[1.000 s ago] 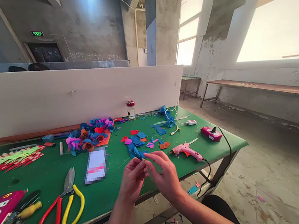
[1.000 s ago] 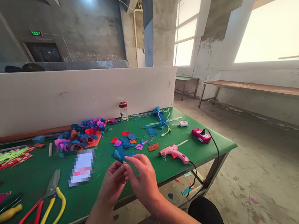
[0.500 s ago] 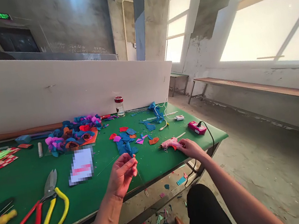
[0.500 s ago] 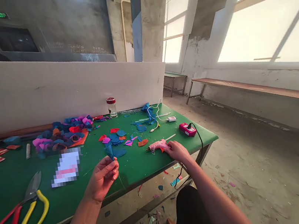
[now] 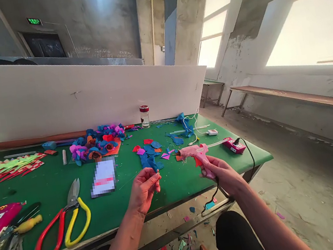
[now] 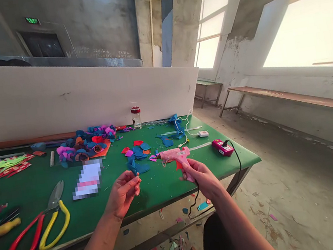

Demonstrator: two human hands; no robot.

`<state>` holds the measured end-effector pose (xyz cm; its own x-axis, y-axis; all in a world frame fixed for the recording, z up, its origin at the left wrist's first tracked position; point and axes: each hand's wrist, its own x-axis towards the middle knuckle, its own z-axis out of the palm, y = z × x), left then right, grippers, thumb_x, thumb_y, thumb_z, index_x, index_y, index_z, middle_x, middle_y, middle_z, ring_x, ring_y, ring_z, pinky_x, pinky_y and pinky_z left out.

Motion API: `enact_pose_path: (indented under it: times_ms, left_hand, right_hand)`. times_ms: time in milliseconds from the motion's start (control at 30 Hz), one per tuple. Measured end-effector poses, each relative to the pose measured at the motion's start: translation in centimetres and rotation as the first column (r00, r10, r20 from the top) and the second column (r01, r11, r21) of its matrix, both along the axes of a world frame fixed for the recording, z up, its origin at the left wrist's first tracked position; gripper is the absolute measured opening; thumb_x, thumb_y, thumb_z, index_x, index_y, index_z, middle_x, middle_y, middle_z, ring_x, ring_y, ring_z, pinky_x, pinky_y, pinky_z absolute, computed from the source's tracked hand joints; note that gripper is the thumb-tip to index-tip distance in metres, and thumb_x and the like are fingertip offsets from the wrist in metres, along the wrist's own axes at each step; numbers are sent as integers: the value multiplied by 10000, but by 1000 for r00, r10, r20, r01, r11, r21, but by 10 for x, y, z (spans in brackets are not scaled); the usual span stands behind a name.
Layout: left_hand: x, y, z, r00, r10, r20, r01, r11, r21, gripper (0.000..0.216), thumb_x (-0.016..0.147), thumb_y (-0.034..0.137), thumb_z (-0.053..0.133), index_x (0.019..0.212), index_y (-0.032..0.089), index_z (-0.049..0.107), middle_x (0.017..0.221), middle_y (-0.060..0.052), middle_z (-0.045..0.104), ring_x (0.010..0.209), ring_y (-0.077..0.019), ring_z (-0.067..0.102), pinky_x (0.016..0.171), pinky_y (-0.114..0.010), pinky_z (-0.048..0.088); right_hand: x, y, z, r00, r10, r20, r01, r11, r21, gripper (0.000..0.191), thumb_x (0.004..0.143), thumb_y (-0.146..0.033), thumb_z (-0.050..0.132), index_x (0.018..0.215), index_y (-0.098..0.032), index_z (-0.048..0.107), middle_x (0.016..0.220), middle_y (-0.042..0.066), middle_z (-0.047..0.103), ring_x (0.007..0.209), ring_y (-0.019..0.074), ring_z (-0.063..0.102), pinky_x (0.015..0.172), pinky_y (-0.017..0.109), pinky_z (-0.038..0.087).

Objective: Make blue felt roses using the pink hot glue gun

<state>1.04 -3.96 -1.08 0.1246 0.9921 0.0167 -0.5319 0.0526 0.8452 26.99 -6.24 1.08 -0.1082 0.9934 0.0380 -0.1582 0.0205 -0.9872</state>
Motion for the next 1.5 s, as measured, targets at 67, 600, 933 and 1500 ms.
enact_pose_path:
  times_ms: [67, 600, 933, 1500]
  left_hand:
    - [-1, 0, -1, 1000, -3, 6, 3, 1000, -11, 267, 577, 203, 842, 722, 161, 621, 628, -2, 640, 477, -82, 516, 389, -183, 417]
    - [-3, 0, -1, 1000, 6, 1, -6, 1000, -14, 267, 560, 224, 849, 727, 167, 648, 599, 1, 630, 481, -82, 520, 398, -183, 413]
    - [-3, 0, -1, 1000, 8, -9, -8, 1000, -24, 266, 552, 219, 850, 723, 165, 653, 591, 12, 618, 472, -79, 523, 396, -182, 412]
    - [-3, -2, 2, 1000, -3, -15, 3, 1000, -17, 267, 562, 218, 845, 721, 161, 639, 594, 4, 628, 461, -79, 523, 397, -185, 423]
  right_hand:
    - [-13, -6, 7, 999, 40, 17, -40, 999, 29, 353, 834, -504, 620, 940, -169, 588, 679, -30, 505, 554, 80, 439, 576, 226, 440]
    - [-40, -34, 38, 769, -154, 620, -127, 914, 385, 319, 931, -395, 468, 1154, -179, 544, 854, 26, 662, 640, 129, 518, 604, 231, 421]
    - [-45, -33, 38, 758, -142, 637, -145, 915, 376, 339, 948, -386, 436, 1221, -195, 500, 942, 38, 666, 637, 129, 512, 600, 228, 420]
    - [-45, -31, 35, 721, -191, 666, -133, 905, 404, 294, 950, -369, 435, 1184, -201, 496, 874, 34, 673, 653, 152, 544, 589, 240, 409]
